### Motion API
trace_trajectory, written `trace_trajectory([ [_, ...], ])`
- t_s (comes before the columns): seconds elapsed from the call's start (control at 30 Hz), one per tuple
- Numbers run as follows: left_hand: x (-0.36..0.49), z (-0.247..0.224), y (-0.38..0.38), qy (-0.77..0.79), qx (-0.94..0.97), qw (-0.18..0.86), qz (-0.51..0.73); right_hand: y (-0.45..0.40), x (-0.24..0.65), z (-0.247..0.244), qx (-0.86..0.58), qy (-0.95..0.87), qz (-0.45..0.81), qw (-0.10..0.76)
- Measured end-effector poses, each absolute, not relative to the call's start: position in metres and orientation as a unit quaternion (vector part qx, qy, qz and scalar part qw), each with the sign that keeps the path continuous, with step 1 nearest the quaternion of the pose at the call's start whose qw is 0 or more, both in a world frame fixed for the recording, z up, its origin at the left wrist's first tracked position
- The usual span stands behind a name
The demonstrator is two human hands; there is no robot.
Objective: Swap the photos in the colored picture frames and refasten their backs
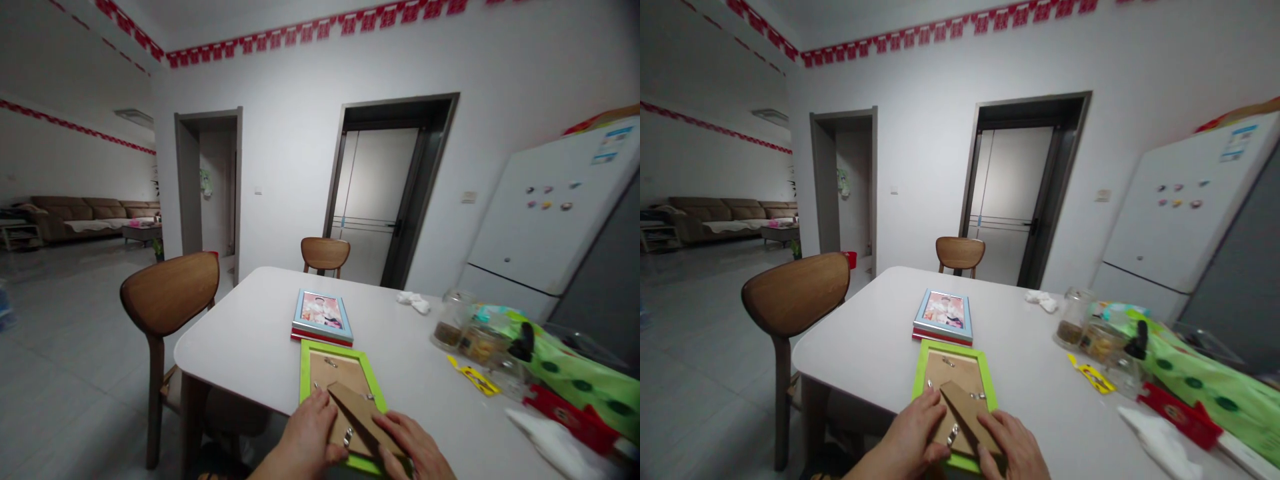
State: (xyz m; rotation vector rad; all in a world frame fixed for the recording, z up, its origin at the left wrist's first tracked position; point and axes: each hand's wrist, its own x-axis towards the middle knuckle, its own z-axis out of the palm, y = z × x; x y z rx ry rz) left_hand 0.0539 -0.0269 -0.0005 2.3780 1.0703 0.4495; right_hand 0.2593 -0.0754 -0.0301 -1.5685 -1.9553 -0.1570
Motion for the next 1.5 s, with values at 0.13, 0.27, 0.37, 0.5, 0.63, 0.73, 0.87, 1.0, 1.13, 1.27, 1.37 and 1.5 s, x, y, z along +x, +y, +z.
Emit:
trace_trajectory([
  [0.13,0.057,-0.005,-0.025,0.407,0.878,0.209,0.143,-0.066,0.253,-0.048,-0.604,-0.736,-0.057,0.300],
  [0.27,0.052,-0.010,-0.025,0.405,0.882,0.196,0.141,-0.059,0.246,-0.053,-0.596,-0.747,-0.056,0.289],
  [0.37,0.047,-0.017,-0.025,0.396,0.884,0.196,0.152,-0.057,0.238,-0.043,-0.598,-0.754,-0.042,0.269],
  [0.5,0.038,-0.028,-0.023,0.382,0.878,0.192,0.215,-0.054,0.221,-0.027,-0.572,-0.786,-0.019,0.233],
  [0.63,0.026,-0.033,-0.024,0.368,0.866,0.193,0.278,-0.056,0.203,-0.022,-0.520,-0.832,0.001,0.192],
  [0.73,0.021,-0.031,-0.025,0.368,0.856,0.200,0.302,-0.058,0.197,-0.021,-0.514,-0.838,0.003,0.184],
  [0.87,0.021,-0.030,-0.025,0.373,0.845,0.209,0.322,-0.060,0.200,-0.023,-0.495,-0.847,-0.007,0.194],
  [1.0,0.023,-0.032,-0.026,0.377,0.842,0.204,0.327,-0.062,0.207,-0.028,-0.465,-0.861,-0.019,0.205],
  [1.13,0.023,-0.031,-0.024,0.394,0.838,0.202,0.318,-0.060,0.203,-0.022,-0.487,-0.847,0.017,0.214],
  [1.27,0.018,-0.035,-0.016,0.374,0.868,0.194,0.263,-0.050,0.194,-0.016,-0.537,-0.809,0.057,0.233],
  [1.37,0.014,-0.039,-0.013,0.348,0.894,0.183,0.215,-0.043,0.189,-0.019,-0.564,-0.785,0.068,0.247],
  [1.5,0.014,-0.040,-0.015,0.369,0.887,0.182,0.210,-0.044,0.189,-0.020,-0.561,-0.786,0.069,0.252],
])
